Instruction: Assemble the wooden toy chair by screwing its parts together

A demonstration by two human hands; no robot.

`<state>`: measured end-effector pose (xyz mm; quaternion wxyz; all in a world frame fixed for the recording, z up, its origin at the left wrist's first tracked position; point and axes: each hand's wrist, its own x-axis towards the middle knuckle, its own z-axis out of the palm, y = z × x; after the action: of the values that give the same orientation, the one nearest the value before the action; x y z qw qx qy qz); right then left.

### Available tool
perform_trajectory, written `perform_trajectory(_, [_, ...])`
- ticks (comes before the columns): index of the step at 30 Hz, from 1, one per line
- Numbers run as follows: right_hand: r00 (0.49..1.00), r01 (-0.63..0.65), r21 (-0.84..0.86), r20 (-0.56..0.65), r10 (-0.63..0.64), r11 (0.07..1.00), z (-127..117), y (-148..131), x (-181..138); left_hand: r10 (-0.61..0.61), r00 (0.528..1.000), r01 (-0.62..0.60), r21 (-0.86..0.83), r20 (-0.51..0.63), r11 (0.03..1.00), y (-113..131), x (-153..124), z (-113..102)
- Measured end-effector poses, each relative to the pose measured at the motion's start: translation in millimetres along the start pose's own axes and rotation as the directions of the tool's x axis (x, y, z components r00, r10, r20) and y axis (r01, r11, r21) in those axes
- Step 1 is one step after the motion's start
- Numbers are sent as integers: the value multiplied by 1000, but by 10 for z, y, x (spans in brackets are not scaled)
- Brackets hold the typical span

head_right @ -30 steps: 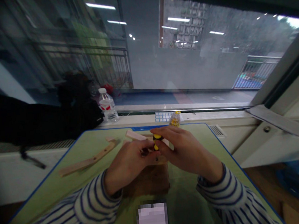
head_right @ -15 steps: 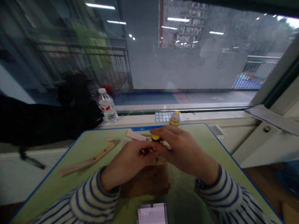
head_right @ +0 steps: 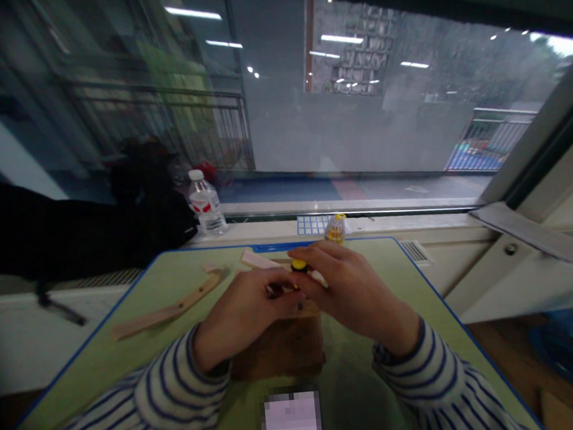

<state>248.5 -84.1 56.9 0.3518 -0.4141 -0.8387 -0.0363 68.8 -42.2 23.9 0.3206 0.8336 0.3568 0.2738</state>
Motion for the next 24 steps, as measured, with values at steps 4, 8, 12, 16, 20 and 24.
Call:
perform_trajectory(4, [1000, -7, 9, 2, 7, 1000, 3, -10, 4, -15, 1000, 15, 20, 9, 1000, 36, 1, -23])
perform_trajectory(8, [1000, -9, 34, 25, 9, 999, -15, -30, 3, -30, 999, 28, 43, 28, 999, 52, 1, -40])
perform_trajectory(12, [999, -2, 58, 48, 0, 998, -23, -32, -7, -25, 999, 24, 43, 34, 999, 51, 0, -38])
perform_trajectory(16, [999, 5, 61, 47, -8, 998, -2, -16, -12, -1, 999, 0, 31, 34, 1000, 38, 0, -24])
perform_trajectory(20, [999, 8, 55, 40, -10, 998, 10, -9, -7, 2, 999, -4, 43, 41, 999, 26, 2, -20])
perform_trajectory(24, [999, 5, 51, 37, -6, 999, 11, -17, -1, 6, 999, -9, 53, 53, 999, 31, 4, -27])
